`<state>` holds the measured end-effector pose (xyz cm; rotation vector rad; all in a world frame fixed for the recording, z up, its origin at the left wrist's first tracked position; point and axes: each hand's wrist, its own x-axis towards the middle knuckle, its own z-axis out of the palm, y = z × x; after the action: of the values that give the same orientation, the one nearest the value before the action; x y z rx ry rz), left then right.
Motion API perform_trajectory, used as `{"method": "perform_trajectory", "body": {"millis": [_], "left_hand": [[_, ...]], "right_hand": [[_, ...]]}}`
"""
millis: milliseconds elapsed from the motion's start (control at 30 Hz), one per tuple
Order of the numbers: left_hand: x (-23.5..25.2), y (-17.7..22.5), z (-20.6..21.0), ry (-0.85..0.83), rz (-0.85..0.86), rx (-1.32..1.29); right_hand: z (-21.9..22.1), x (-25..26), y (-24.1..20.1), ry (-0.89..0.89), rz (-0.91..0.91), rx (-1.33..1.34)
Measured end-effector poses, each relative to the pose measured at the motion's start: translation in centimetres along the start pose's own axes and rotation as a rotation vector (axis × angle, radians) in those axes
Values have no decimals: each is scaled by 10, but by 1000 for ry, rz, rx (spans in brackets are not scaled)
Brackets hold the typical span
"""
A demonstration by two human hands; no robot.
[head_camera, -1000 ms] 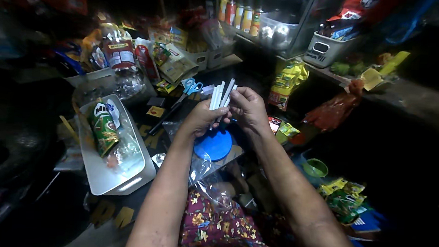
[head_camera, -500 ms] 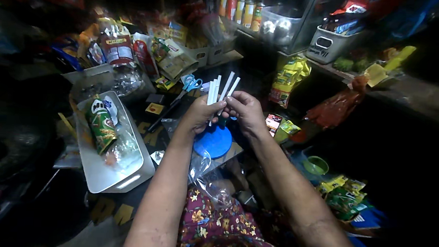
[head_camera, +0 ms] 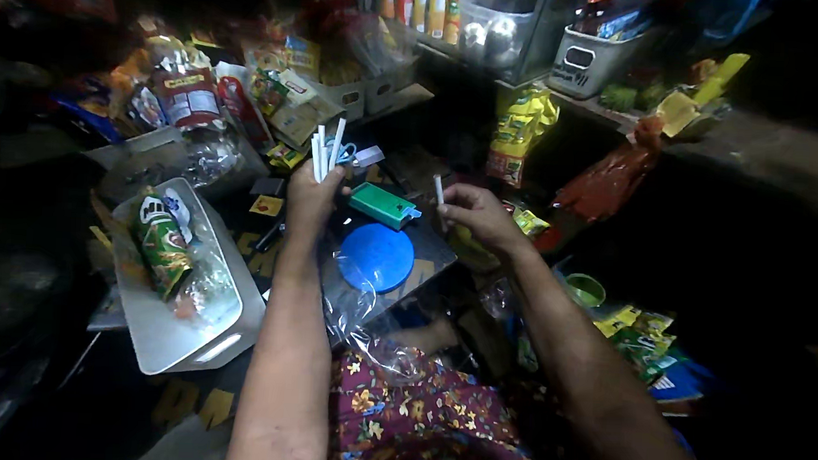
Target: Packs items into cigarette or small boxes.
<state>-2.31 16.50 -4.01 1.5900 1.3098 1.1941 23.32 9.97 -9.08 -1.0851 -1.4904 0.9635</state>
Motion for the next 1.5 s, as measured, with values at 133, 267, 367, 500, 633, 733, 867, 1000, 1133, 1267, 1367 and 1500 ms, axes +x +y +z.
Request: {"method": "perform_trajectory", "body": {"millis": [133, 267, 367, 500, 633, 733, 867, 1000, 1133, 1267, 1367, 1500], "left_hand": [[0, 0, -6, -49, -104, 236], [5, -8, -1, -129, -142, 290], [6, -9, 1, -151, -146, 292], [5, -9, 1, -157, -143, 274], [7, -10, 0, -173, -125, 296], [6, -7, 2, -178, -132, 343], [6, -8, 4, -175, -113, 382], [6, -10, 4, -170, -76, 378], [7, -12, 4, -135, -111, 238], [9, -15, -1, 17, -144, -55], [13, -19, -2, 75, -150, -233], [13, -22, 2, 85, -136, -333]], "right_hand": [[2, 3, 5, -176, -96, 24], [4, 4, 2, -176, -108, 103], [7, 7, -1, -186, -141, 147], [12, 11, 0, -179, -140, 163], [14, 11, -4, -122, -95, 120], [16, 10, -6, -94, -40, 78], [24, 13, -9, -82, -5, 50], [31, 18, -11, -90, -39, 94], [39, 20, -18, -12, 19, 202], [46, 23, -26, 143, 143, 540], [50, 25, -27, 239, 247, 779], [58, 22, -33, 333, 322, 949]]}}
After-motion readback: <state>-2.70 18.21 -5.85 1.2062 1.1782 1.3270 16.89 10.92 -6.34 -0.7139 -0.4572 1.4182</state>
